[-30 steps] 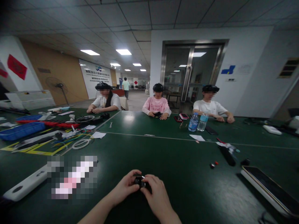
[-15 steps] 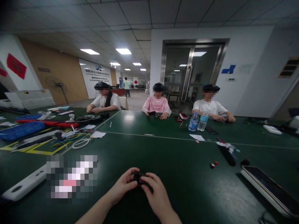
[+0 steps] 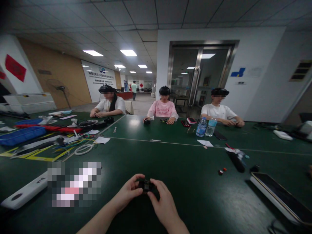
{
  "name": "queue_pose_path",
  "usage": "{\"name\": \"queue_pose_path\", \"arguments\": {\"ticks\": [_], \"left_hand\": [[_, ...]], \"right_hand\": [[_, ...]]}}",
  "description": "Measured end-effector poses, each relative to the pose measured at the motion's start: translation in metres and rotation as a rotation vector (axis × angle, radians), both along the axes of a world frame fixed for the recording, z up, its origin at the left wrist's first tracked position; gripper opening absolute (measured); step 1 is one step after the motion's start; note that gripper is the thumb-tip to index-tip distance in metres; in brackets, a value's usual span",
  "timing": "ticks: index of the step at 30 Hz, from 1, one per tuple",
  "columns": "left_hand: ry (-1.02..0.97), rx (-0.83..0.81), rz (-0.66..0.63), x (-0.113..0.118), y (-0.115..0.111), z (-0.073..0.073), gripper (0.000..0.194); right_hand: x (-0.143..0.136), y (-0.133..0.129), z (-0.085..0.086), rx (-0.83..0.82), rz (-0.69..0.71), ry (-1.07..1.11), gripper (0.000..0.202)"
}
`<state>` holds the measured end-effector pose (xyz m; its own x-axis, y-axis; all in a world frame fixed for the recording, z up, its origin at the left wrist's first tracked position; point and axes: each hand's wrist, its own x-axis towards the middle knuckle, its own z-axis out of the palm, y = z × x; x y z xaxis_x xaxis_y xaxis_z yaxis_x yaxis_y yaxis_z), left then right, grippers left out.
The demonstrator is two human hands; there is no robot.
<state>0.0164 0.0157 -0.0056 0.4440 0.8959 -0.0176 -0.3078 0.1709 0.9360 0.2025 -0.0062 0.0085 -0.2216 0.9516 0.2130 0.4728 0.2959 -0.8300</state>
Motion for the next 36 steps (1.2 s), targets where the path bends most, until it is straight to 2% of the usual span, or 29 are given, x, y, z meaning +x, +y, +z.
{"name": "queue_pose_path", "arguments": {"ticks": [13, 36], "left_hand": [[0.039, 0.016, -0.034, -0.0033, -0.001, 0.0038, 0.054], [0.0, 0.016, -0.05, -0.0018, 0.0003, 0.0019, 0.041]], "right_hand": [[-0.0012, -0.0009, 0.0021, 0.008, -0.001, 0.024, 0.032], [-0.0015, -0.0009, 0.0037, 0.004, 0.045, 0.026, 0.025]]}}
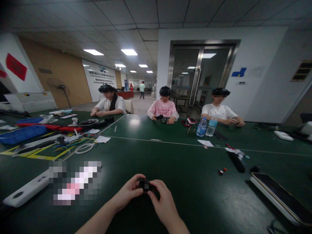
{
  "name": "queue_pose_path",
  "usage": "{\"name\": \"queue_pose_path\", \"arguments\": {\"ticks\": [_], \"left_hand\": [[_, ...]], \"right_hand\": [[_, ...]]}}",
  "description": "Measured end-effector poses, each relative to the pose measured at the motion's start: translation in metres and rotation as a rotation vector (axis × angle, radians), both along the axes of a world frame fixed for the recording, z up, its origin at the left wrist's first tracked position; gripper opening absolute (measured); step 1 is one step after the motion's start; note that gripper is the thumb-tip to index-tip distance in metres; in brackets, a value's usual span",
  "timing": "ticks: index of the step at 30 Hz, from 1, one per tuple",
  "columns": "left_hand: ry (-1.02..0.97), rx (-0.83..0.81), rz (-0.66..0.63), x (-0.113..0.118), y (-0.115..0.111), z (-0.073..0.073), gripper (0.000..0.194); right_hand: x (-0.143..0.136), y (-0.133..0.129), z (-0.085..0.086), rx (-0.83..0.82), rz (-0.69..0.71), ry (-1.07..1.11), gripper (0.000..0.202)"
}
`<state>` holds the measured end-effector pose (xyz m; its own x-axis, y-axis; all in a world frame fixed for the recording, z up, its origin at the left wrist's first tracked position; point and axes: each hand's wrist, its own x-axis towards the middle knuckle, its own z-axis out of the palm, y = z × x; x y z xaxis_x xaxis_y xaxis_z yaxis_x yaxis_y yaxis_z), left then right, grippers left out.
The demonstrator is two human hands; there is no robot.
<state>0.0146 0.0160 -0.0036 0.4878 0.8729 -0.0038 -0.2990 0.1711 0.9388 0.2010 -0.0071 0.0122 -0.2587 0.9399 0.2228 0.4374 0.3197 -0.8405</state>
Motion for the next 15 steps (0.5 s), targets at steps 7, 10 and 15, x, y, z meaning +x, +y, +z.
{"name": "queue_pose_path", "arguments": {"ticks": [7, 10, 15], "left_hand": [[-0.01, -0.003, 0.005, -0.0002, -0.0003, -0.0019, 0.051], [-0.023, -0.008, -0.016, -0.0014, -0.0001, -0.002, 0.054], [-0.031, -0.012, -0.019, -0.0016, 0.0005, -0.0025, 0.047]], "right_hand": [[-0.0003, 0.0005, -0.0014, -0.023, 0.005, -0.002, 0.024], [0.0001, 0.0007, -0.0021, -0.03, 0.004, 0.005, 0.025], [-0.0003, 0.001, -0.003, -0.031, -0.003, -0.011, 0.025]]}}
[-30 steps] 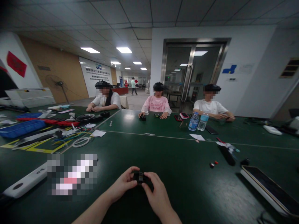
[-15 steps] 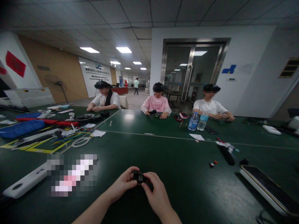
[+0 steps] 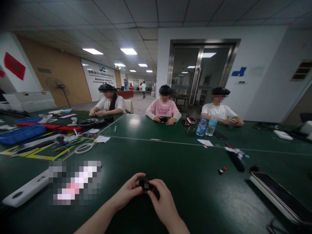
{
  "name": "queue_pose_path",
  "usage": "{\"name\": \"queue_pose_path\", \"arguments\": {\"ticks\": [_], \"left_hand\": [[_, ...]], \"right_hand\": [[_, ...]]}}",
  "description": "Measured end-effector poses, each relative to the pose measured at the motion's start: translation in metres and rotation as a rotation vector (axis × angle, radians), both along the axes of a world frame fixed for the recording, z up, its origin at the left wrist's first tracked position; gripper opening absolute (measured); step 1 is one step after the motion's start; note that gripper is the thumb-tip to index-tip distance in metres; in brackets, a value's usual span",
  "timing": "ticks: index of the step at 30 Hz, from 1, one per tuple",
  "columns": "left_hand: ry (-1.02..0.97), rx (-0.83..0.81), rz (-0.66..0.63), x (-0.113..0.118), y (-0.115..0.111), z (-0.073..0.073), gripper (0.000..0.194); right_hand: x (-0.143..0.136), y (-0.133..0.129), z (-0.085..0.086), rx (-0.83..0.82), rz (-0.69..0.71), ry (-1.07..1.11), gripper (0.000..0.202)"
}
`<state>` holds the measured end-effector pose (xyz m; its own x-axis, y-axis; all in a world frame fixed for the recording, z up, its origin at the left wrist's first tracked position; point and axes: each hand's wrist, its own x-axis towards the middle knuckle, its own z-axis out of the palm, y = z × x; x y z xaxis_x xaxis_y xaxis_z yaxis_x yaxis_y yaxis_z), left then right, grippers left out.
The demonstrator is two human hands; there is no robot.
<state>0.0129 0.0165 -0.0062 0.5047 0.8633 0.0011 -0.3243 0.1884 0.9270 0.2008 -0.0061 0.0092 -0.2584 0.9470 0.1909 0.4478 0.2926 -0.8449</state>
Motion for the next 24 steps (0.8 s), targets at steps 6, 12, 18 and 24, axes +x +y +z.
{"name": "queue_pose_path", "arguments": {"ticks": [6, 12, 18, 24], "left_hand": [[-0.068, -0.001, 0.0, 0.0036, 0.0001, -0.001, 0.038], [-0.04, 0.016, -0.01, 0.0021, -0.0003, -0.0004, 0.041], [-0.03, 0.043, -0.01, 0.0007, -0.0019, 0.0021, 0.042], [-0.004, 0.057, -0.011, -0.0008, -0.0012, 0.0002, 0.046]], "right_hand": [[-0.0003, 0.0006, -0.0026, 0.052, -0.002, 0.009, 0.025], [0.0003, -0.002, 0.0031, 0.03, 0.003, -0.02, 0.024], [0.0001, -0.0026, 0.0048, 0.03, 0.013, -0.007, 0.023], [0.0, -0.0027, 0.0044, 0.039, 0.008, 0.008, 0.023]]}}
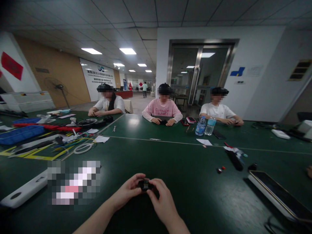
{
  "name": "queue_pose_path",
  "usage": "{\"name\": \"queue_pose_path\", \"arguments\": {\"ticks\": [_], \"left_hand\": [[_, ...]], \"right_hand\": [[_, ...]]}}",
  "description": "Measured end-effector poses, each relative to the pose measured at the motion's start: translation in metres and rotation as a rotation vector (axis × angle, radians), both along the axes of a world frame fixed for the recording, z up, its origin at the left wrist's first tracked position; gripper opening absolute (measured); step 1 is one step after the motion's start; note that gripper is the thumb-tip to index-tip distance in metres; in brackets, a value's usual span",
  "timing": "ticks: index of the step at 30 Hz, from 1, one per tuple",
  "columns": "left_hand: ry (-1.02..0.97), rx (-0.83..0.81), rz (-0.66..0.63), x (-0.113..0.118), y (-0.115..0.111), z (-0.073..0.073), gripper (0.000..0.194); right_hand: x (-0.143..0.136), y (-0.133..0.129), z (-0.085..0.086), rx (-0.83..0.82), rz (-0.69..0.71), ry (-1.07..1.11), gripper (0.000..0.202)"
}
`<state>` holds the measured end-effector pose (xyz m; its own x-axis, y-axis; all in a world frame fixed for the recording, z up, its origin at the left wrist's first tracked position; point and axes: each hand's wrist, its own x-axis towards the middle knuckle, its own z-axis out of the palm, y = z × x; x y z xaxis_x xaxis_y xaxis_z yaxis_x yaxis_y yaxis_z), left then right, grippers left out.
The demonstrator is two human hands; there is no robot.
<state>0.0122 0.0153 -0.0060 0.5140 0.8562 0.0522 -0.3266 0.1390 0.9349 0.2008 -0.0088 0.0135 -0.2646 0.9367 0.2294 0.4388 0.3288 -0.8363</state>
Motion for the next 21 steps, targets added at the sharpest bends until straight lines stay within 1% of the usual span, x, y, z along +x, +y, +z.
{"name": "queue_pose_path", "arguments": {"ticks": [7, 14, 21], "left_hand": [[-0.025, -0.024, -0.005, 0.0002, 0.001, -0.0022, 0.042], [-0.037, -0.046, -0.007, 0.0009, 0.0023, -0.0021, 0.046], [-0.012, -0.048, -0.017, -0.0004, 0.0019, -0.0007, 0.045]], "right_hand": [[0.0002, 0.0006, -0.0003, -0.005, 0.001, -0.007, 0.024], [0.0002, 0.0014, -0.0032, 0.014, 0.007, 0.003, 0.023], [0.0007, 0.0009, -0.0008, 0.003, 0.003, -0.015, 0.023]]}}
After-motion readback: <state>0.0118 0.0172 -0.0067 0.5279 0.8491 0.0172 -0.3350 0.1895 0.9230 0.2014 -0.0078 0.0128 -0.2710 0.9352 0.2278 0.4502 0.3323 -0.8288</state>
